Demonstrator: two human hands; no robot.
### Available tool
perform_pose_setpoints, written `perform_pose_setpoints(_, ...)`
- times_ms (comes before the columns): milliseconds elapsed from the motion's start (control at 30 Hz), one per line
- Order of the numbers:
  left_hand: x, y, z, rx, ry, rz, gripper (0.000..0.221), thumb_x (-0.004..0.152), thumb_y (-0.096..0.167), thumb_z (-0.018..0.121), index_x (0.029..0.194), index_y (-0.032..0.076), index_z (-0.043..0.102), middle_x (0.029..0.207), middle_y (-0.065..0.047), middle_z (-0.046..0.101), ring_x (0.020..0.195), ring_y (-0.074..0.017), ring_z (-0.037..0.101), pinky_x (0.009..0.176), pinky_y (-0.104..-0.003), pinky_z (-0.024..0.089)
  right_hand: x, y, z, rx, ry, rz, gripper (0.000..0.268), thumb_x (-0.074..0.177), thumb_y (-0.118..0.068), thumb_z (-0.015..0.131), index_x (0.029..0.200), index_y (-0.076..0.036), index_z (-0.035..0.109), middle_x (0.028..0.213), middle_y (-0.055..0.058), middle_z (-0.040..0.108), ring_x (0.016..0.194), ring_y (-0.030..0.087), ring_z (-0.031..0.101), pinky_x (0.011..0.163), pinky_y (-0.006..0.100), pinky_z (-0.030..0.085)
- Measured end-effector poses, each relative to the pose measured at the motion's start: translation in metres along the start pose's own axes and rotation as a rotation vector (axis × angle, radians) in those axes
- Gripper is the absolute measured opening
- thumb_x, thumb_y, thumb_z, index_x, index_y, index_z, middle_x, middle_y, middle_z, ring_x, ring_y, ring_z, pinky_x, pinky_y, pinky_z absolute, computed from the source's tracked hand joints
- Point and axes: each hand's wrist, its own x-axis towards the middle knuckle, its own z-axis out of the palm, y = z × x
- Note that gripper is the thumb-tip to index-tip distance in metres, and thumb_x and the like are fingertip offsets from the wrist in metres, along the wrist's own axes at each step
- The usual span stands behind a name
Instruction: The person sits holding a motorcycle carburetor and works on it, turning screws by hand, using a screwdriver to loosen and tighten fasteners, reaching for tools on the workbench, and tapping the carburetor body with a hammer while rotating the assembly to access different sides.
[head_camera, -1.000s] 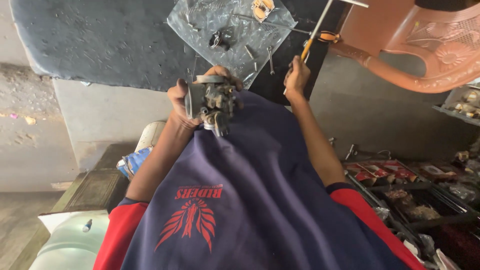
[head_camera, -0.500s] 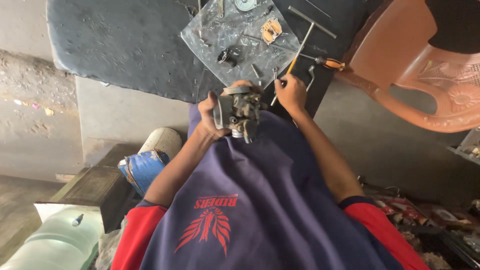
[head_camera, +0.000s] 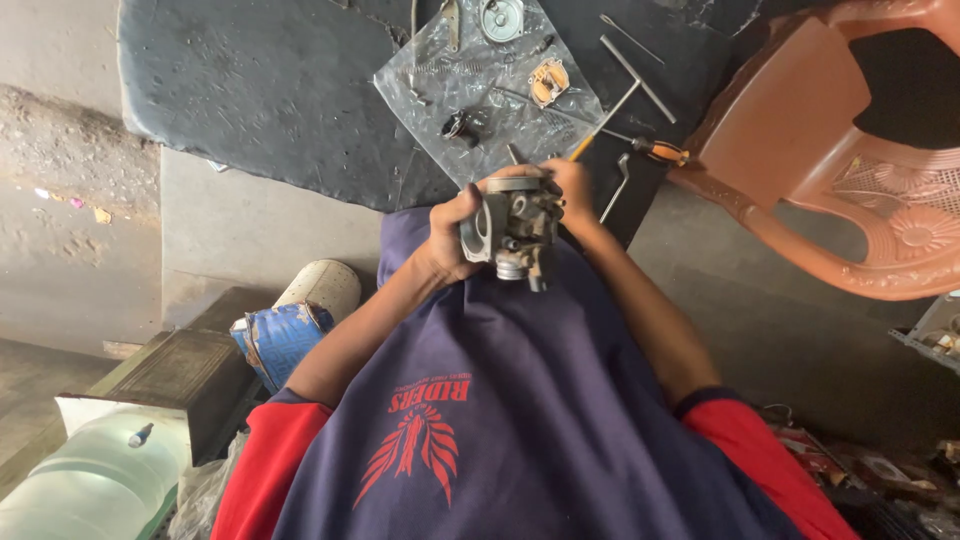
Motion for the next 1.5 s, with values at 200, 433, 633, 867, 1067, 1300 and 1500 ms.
perform_pose_setpoints(200, -0.003, 0.003, 0.025, 0.057, 0.015, -0.015, 0.096, 0.086, 0.054, 0.080, 0.154, -0.001, 0.041, 0.146, -0.022, 0.055, 0.129, -0.0326, 0.062, 0.110, -0.049, 0.054, -0.090, -0.207, -0.130, 0.541, 0.222, -0.140, 0.014, 0.098, -0.009, 0.067, 0.107, 0.002, 0.068, 0.100, 0.011, 0.073, 0.079, 0.015, 0.067, 0.070, 0.025, 0.056)
perform_pose_setpoints(433, 0.004, 0.000, 0.037, -0.010, -0.065, -0.143, 0.097, 0.086, 0.055, 0.079, 0.154, -0.003, 0.041, 0.142, -0.026, 0.058, 0.126, -0.0351, 0.064, 0.108, -0.049, 0.055, -0.109, -0.303, -0.160, 0.054, 0.173, -0.719, 0.011, 0.092, -0.010, 0.073, 0.093, 0.000, 0.070, 0.086, 0.012, 0.074, 0.080, 0.021, 0.074, 0.066, 0.030, 0.058)
perform_pose_setpoints(633, 0.010, 0.000, 0.047, 0.003, -0.130, -0.110, 0.097, 0.088, 0.056, 0.077, 0.154, -0.006, 0.042, 0.141, -0.027, 0.059, 0.125, -0.0341, 0.065, 0.109, -0.048, 0.055, -0.106, -0.316, -0.162, -0.098, 0.097, -0.753, 0.012, 0.091, -0.010, 0.076, 0.095, 0.000, 0.071, 0.090, 0.011, 0.075, 0.083, 0.026, 0.074, 0.072, 0.034, 0.059)
perform_pose_setpoints(867, 0.014, -0.005, 0.042, 0.011, -0.169, -0.083, 0.097, 0.088, 0.057, 0.077, 0.153, -0.006, 0.043, 0.141, -0.026, 0.059, 0.126, -0.0328, 0.065, 0.111, -0.047, 0.055, -0.103, -0.325, -0.171, -0.140, 0.008, -0.724, 0.012, 0.089, -0.008, 0.079, 0.097, -0.001, 0.073, 0.094, 0.010, 0.076, 0.087, 0.024, 0.072, 0.077, 0.033, 0.058)
perform_pose_setpoints(1067, 0.013, -0.013, 0.034, -0.023, -0.168, -0.143, 0.097, 0.090, 0.064, 0.069, 0.156, -0.003, 0.043, 0.136, -0.022, 0.061, 0.123, -0.0295, 0.066, 0.105, -0.045, 0.057, -0.098, -0.334, -0.171, -0.230, -0.050, -0.717, 0.013, 0.086, -0.009, 0.082, 0.096, -0.002, 0.076, 0.096, 0.008, 0.076, 0.087, 0.023, 0.069, 0.076, 0.032, 0.056)
perform_pose_setpoints(1300, 0.019, -0.020, 0.032, -0.165, -0.087, -0.247, 0.087, 0.098, 0.064, 0.059, 0.151, -0.004, 0.048, 0.131, -0.020, 0.067, 0.113, -0.0299, 0.069, 0.095, -0.044, 0.059, -0.087, -0.328, -0.176, -0.188, -0.032, -0.748, 0.017, 0.089, -0.018, 0.079, 0.096, -0.002, 0.075, 0.096, 0.009, 0.074, 0.089, 0.024, 0.065, 0.076, 0.034, 0.053)
perform_pose_setpoints(1500, 0.021, -0.005, 0.082, -0.128, -0.080, -0.169, 0.077, 0.099, 0.053, 0.066, 0.149, -0.004, 0.050, 0.130, -0.020, 0.065, 0.115, -0.0290, 0.068, 0.099, -0.045, 0.058, -0.085, -0.323, -0.204, -0.057, -0.019, -0.805, 0.017, 0.089, -0.018, 0.073, 0.094, -0.001, 0.073, 0.090, 0.010, 0.074, 0.089, 0.024, 0.070, 0.074, 0.034, 0.056)
